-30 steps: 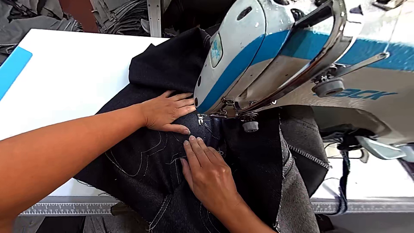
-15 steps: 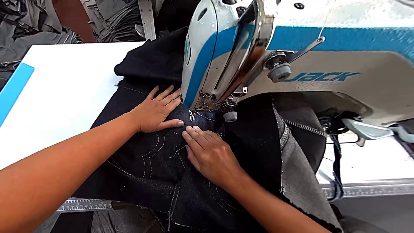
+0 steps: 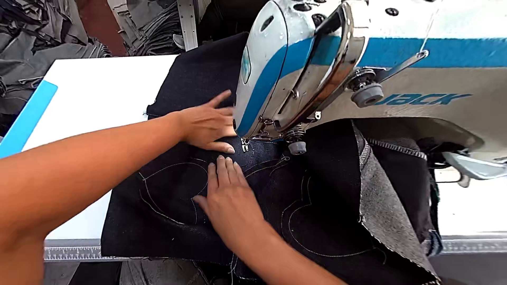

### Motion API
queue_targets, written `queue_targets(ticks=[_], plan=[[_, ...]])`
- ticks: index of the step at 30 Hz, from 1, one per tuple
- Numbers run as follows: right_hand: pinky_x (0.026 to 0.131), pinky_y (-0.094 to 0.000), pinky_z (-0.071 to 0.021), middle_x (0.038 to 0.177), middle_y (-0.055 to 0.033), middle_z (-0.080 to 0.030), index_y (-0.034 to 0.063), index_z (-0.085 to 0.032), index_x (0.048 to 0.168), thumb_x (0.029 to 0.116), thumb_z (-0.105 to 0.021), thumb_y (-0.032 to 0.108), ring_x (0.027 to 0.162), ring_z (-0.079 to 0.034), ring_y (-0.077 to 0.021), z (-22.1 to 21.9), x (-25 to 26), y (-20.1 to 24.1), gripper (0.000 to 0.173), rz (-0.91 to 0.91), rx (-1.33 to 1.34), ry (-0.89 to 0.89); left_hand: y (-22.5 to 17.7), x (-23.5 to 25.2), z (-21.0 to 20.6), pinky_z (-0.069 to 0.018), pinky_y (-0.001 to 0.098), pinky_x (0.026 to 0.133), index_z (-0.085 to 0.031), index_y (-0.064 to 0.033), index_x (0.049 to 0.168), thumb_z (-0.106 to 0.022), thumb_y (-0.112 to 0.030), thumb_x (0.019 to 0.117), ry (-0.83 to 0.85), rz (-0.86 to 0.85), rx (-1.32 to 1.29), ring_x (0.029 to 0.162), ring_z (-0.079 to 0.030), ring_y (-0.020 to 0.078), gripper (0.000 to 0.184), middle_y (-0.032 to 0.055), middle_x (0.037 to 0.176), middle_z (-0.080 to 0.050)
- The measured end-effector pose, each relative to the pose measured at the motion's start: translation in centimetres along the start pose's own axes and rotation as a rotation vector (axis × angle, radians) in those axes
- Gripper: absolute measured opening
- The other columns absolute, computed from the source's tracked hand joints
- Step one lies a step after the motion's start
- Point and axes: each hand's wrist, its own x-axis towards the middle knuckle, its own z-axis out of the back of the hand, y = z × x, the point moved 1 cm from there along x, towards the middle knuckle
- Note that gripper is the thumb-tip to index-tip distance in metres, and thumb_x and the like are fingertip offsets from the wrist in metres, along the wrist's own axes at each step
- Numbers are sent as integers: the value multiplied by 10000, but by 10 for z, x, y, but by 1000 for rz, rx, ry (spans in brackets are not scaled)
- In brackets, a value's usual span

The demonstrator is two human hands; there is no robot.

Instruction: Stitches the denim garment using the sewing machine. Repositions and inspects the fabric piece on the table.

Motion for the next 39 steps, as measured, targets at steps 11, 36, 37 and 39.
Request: queue_targets(ticks=[11, 36, 37, 39], plan=[[1168, -484, -389, 1449, -309, -538, -94, -556, 1396, 1016, -423, 583, 1381, -518, -423, -21, -13, -20, 788, 123, -23, -114, -4, -13, -26, -182, 675, 1197, -561, -79, 1449, -279, -618, 1029, -33, 160, -126, 1524, -325, 341, 739, 150, 1560, -481], [1007, -474, -546, 1149, -176, -730, 6, -720, 1121, 980, -627, 400, 1151, -693, -324, 16, -6, -30, 428, 150, 149, -150, -41, -34, 1, -338, 549, 1182, -586, -119, 1434, -376, -285, 1083, -33, 0, 25, 1423, -493, 266, 441, 74, 1482, -581], [1027, -491, -533, 1222, -224, -701, -30, -706, 1158, 984, -611, 426, 1193, -673, -360, 1, -7, -13, 497, 101, 143, -190, -32, -36, -7, -311, 527, 1211, -537, -111, 1484, -340, -253, 1087, -9, -82, -27, 1464, -444, 251, 465, 77, 1541, -522], [1063, -495, -502, 1330, -258, -649, -63, -676, 1242, 1017, -511, 478, 1277, -621, -386, -26, -17, 5, 609, 92, 75, -255, -25, -42, -20, -239, 515, 1245, -476, -130, 1536, -274, -310, 1102, 9, -72, -145, 1521, -349, 215, 511, 57, 1607, -439]])
